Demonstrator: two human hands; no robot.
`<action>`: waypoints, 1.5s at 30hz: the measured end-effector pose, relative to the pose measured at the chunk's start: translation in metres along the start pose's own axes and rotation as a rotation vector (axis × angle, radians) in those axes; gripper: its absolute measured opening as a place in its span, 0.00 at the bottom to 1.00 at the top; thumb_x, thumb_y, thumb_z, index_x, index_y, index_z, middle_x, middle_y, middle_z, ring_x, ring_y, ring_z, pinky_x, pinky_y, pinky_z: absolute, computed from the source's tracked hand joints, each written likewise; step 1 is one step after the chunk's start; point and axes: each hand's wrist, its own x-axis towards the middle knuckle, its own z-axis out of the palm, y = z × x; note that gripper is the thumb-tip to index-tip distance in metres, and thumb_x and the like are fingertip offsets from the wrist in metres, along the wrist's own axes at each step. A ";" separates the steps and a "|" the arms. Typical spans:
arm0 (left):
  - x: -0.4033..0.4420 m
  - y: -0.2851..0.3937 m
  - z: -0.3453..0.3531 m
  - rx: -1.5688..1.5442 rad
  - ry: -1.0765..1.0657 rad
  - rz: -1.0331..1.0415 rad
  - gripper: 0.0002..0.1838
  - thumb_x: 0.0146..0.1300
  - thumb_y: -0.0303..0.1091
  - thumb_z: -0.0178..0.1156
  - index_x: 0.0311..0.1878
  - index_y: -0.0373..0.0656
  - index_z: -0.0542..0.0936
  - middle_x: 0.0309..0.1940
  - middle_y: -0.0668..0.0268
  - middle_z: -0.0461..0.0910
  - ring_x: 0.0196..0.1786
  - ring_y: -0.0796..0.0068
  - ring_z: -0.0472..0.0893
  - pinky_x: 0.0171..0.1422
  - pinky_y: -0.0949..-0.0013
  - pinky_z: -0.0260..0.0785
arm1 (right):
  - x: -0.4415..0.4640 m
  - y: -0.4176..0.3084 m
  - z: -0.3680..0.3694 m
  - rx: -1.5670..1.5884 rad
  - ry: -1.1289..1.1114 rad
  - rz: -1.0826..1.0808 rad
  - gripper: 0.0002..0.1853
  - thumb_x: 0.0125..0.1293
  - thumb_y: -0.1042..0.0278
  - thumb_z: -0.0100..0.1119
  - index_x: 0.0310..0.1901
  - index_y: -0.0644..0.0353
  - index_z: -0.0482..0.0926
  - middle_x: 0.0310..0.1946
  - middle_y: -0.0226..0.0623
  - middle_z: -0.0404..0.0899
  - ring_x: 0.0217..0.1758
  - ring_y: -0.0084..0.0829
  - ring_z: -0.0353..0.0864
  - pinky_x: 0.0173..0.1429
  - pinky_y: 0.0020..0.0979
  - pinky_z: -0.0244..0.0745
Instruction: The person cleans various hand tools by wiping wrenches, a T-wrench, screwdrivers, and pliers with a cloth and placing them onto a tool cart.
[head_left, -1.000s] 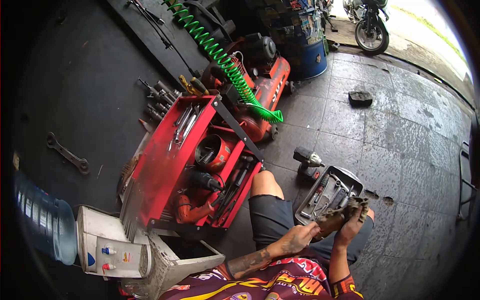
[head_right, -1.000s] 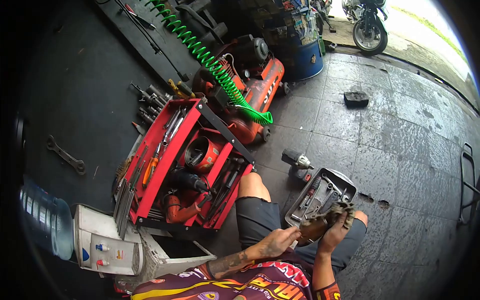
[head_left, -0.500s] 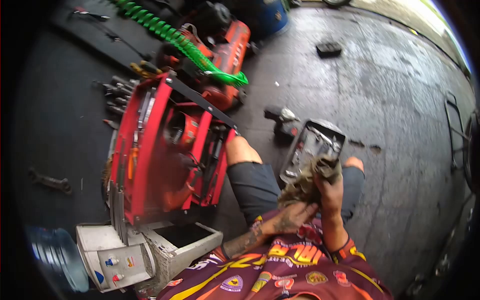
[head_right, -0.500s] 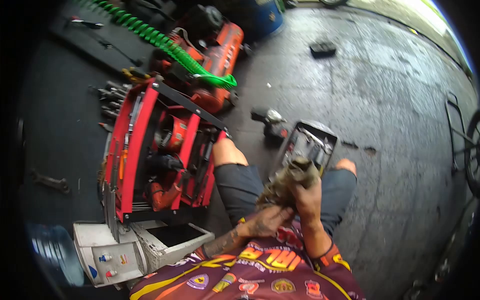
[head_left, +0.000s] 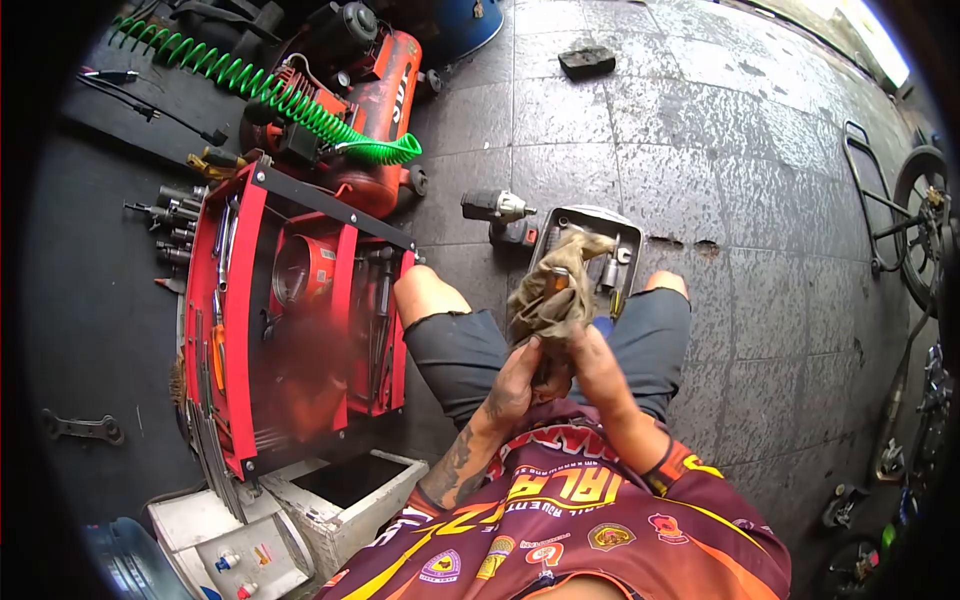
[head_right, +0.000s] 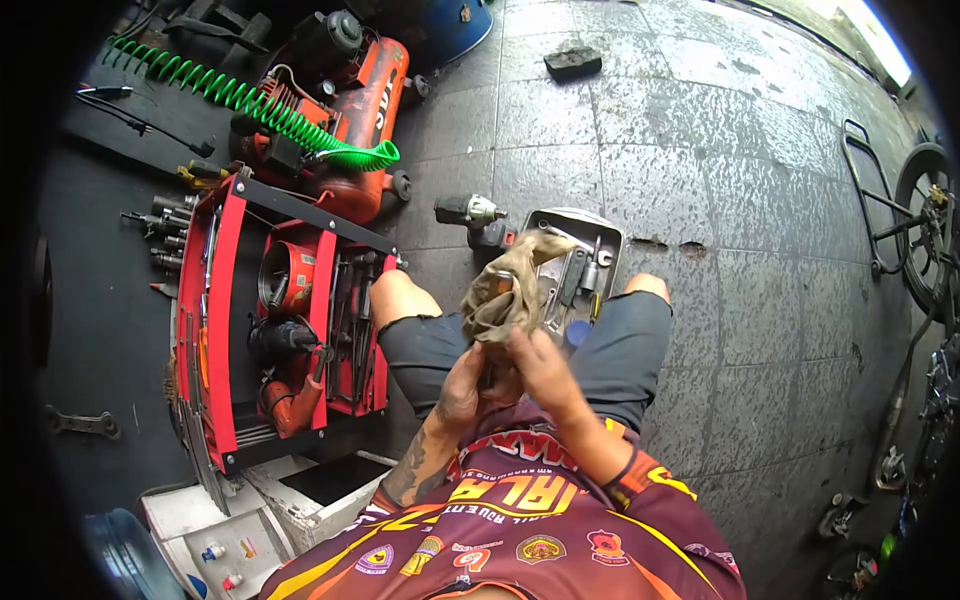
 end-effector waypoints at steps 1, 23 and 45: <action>0.002 0.004 -0.001 0.102 0.006 -0.091 0.27 0.71 0.54 0.34 0.26 0.40 0.68 0.13 0.72 0.61 0.16 0.79 0.60 0.22 0.74 0.51 | 0.005 -0.014 0.004 0.142 -0.040 0.074 0.15 0.70 0.60 0.46 0.47 0.64 0.73 0.41 0.30 0.74 0.42 0.22 0.70 0.48 0.24 0.67; 0.031 0.007 -0.023 0.151 0.154 0.208 0.18 0.72 0.40 0.41 0.54 0.36 0.70 0.51 0.60 0.75 0.52 0.74 0.73 0.59 0.73 0.63 | 0.012 -0.014 0.020 -0.288 -0.048 -0.178 0.11 0.65 0.74 0.50 0.48 0.67 0.73 0.42 0.33 0.76 0.47 0.25 0.73 0.53 0.26 0.67; -0.064 0.432 -0.276 0.623 1.250 1.253 0.14 0.59 0.37 0.62 0.47 0.44 0.78 0.34 0.72 0.78 0.34 0.83 0.75 0.34 0.77 0.70 | 0.067 0.100 -0.100 0.023 0.284 0.050 0.06 0.65 0.71 0.51 0.39 0.61 0.76 0.24 0.25 0.73 0.23 0.17 0.68 0.27 0.19 0.63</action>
